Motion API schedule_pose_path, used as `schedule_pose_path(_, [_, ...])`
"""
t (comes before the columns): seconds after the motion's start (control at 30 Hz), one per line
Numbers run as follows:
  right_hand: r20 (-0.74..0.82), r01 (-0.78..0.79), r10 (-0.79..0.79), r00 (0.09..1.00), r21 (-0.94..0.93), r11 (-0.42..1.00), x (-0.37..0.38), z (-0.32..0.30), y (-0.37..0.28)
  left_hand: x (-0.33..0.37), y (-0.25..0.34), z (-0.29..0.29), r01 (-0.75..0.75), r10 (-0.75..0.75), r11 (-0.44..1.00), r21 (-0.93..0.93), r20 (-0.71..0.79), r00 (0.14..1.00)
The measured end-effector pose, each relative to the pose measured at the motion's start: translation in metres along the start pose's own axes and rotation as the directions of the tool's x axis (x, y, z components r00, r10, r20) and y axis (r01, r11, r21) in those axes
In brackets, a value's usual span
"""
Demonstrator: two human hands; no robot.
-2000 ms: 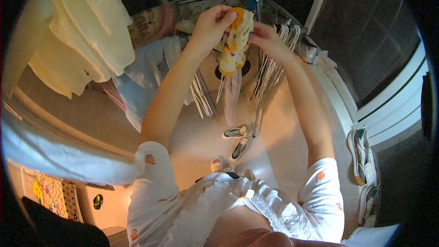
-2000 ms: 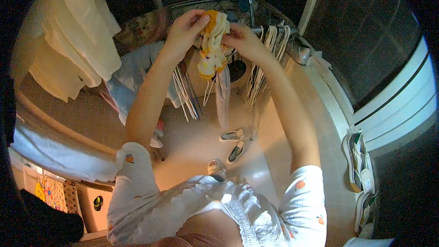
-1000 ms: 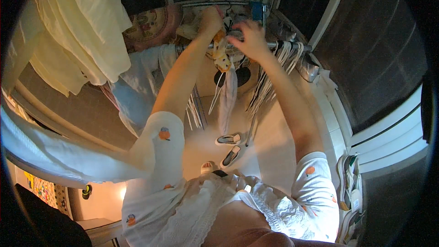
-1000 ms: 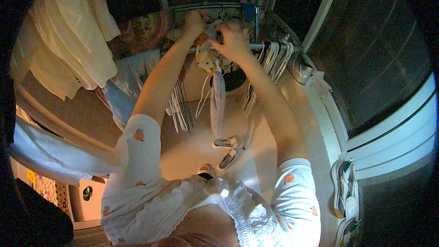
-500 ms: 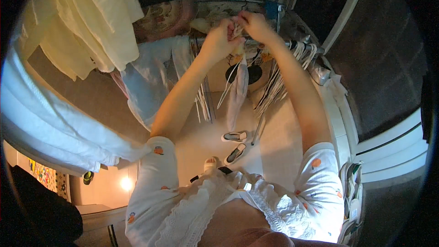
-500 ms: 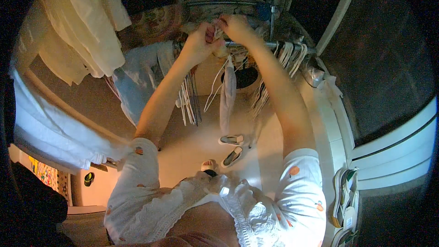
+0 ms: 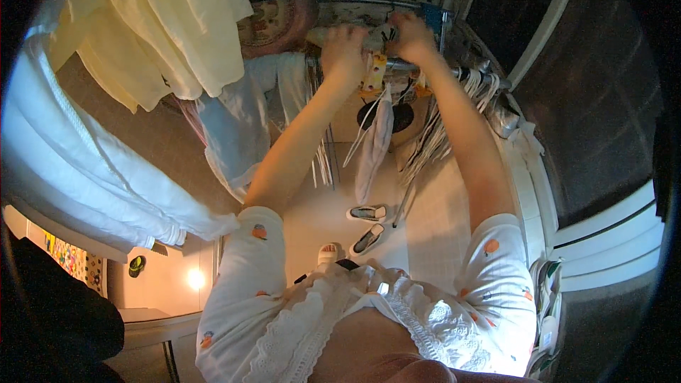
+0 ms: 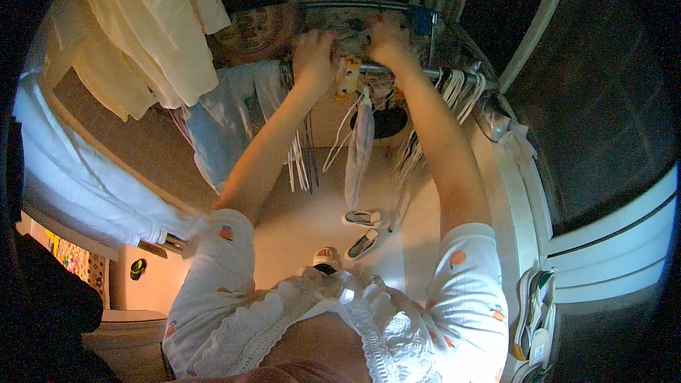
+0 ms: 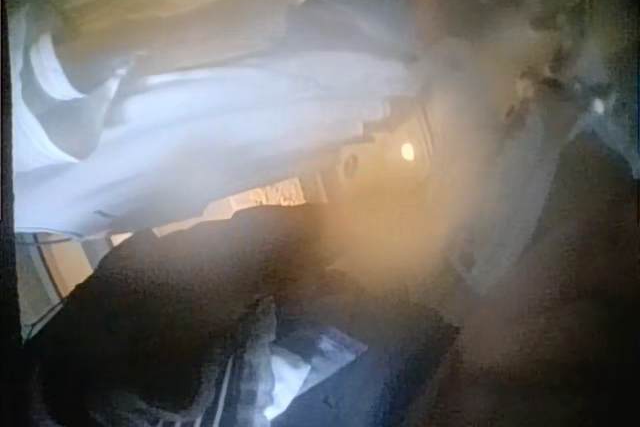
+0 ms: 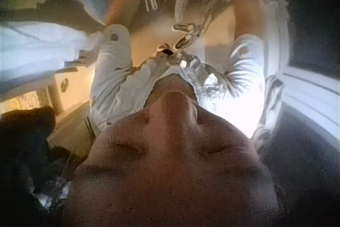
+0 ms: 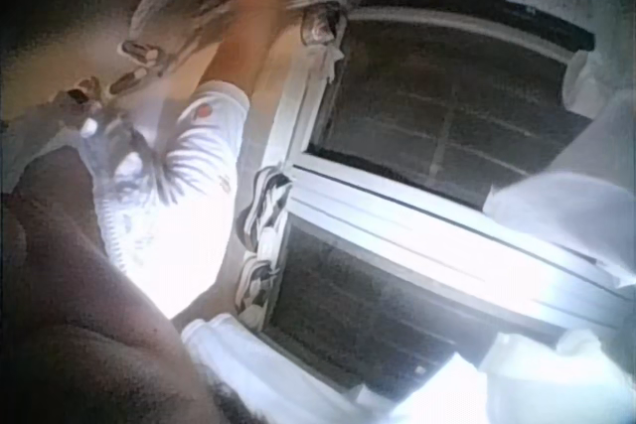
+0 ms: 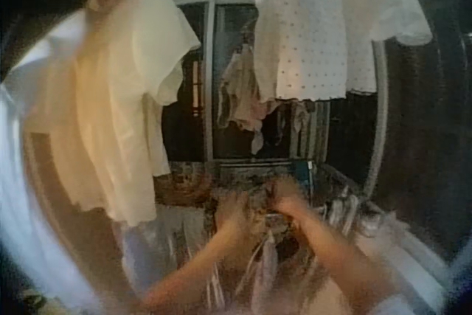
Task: Washing and rinsing various plastic basins and small laundry items in a bathroom using a shower head and water scoop.
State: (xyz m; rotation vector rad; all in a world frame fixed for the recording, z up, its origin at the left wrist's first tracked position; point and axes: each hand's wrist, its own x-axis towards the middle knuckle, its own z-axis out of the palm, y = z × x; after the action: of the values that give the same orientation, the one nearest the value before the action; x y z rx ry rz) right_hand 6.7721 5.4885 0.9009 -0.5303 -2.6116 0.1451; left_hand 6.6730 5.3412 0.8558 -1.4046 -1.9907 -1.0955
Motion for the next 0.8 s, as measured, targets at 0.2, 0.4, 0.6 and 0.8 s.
schedule_pose_path(0.2, [0.115,0.041,-0.066,0.991,0.208,0.977,-0.027,0.031,-0.008,-0.028,0.001,-0.018,-0.132,0.128,0.991,0.027,0.116,0.985])
schedule_pose_path(0.4, [-0.617,0.471,-0.267,0.740,0.193,0.861,-0.067,-0.004,-0.123,-0.111,0.013,-0.068,-0.282,0.290,0.954,-0.107,0.069,0.955])
schedule_pose_path(0.6, [-0.834,0.838,-0.222,0.505,0.413,0.355,-0.118,-0.023,-0.259,-0.212,0.055,-0.189,-0.253,0.250,0.960,-0.119,-0.041,0.967])
schedule_pose_path(0.8, [-0.850,0.794,-0.419,0.320,0.482,-0.370,-0.181,-0.038,-0.393,-0.295,0.088,-0.327,0.130,0.049,0.910,0.393,-0.414,0.909])
